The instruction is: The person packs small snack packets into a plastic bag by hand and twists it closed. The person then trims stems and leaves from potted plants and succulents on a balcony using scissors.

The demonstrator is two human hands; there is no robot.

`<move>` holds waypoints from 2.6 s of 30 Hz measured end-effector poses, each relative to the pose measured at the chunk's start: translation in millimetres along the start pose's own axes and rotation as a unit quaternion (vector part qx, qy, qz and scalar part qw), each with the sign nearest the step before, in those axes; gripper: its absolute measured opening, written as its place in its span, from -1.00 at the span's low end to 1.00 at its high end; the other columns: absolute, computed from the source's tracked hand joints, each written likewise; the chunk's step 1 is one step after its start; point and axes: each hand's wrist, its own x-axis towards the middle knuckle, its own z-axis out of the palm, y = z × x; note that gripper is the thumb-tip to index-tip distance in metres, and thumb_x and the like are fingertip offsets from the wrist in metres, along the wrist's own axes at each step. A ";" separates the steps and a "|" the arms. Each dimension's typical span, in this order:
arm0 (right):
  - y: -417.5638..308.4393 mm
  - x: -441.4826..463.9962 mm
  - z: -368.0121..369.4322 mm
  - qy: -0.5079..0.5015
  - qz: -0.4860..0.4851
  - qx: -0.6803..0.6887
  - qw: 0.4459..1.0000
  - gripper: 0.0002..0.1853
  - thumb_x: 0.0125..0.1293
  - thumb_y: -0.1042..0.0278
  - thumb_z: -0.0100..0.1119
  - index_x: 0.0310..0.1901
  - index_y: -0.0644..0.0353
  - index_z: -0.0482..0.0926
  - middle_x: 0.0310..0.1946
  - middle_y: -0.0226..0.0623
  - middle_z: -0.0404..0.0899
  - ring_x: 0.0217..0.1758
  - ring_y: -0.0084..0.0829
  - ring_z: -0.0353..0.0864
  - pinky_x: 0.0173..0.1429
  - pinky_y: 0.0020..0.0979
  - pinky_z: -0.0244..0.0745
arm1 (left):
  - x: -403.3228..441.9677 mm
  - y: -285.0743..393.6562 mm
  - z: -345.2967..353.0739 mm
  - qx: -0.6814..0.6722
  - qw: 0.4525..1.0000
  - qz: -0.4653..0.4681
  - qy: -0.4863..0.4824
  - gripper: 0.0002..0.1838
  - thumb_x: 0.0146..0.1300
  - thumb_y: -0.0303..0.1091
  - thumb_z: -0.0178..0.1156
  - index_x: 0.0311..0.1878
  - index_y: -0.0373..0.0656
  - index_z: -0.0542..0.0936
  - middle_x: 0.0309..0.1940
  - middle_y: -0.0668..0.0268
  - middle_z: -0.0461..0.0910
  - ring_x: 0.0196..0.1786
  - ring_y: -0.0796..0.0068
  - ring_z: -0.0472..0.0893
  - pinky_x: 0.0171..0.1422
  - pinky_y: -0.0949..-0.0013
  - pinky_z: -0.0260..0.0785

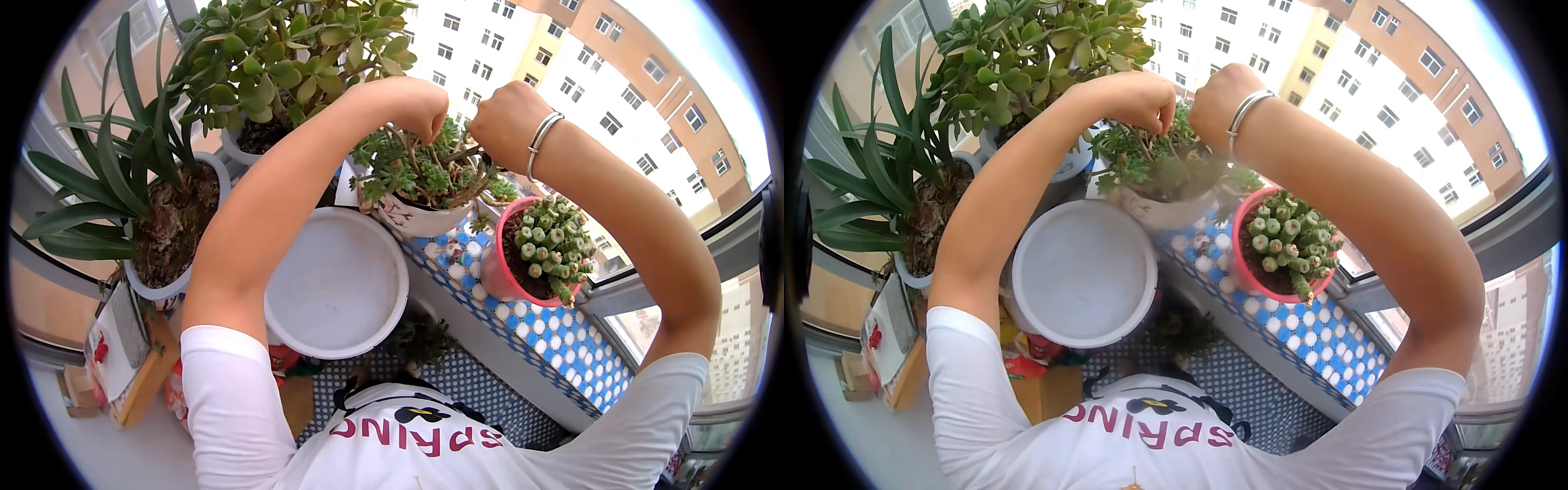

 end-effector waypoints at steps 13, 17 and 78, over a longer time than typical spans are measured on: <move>2.2 -10.6 30.3 0.149 -0.032 0.039 0.988 -0.86 0.12 0.38 0.15 -0.50 0.05 0.69 -0.48 -0.34 0.68 -0.32 -0.35 0.71 -0.27 -0.36 0.54 | 32.0 20.1 11.0 0.145 0.983 -0.008 -0.111 -0.80 -0.10 -0.47 0.27 -0.36 0.04 0.72 -0.32 0.30 0.70 -0.16 0.28 0.66 -0.13 0.22 0.49; 2.8 -8.1 28.0 0.108 -0.029 0.049 0.993 -0.87 0.13 0.35 0.16 -0.43 0.04 0.71 -0.41 -0.35 0.69 -0.26 -0.37 0.70 -0.22 -0.37 0.55 | 26.5 22.4 15.8 0.204 0.969 -0.021 -0.134 -0.73 -0.11 -0.46 0.27 -0.26 0.06 0.70 -0.28 0.31 0.69 -0.14 0.26 0.66 -0.12 0.21 0.49; -6.1 -200.4 94.3 0.402 0.122 0.369 0.829 -0.53 0.05 0.64 0.34 0.07 0.18 0.58 -0.22 -0.30 0.72 -0.26 -0.58 0.68 -0.40 -0.62 0.38 | 37.5 108.8 286.0 -0.021 0.968 -0.048 0.244 -0.79 0.18 -0.33 0.09 -0.17 -0.23 0.47 -0.28 0.05 0.57 -0.32 0.08 0.68 -0.26 0.11 0.57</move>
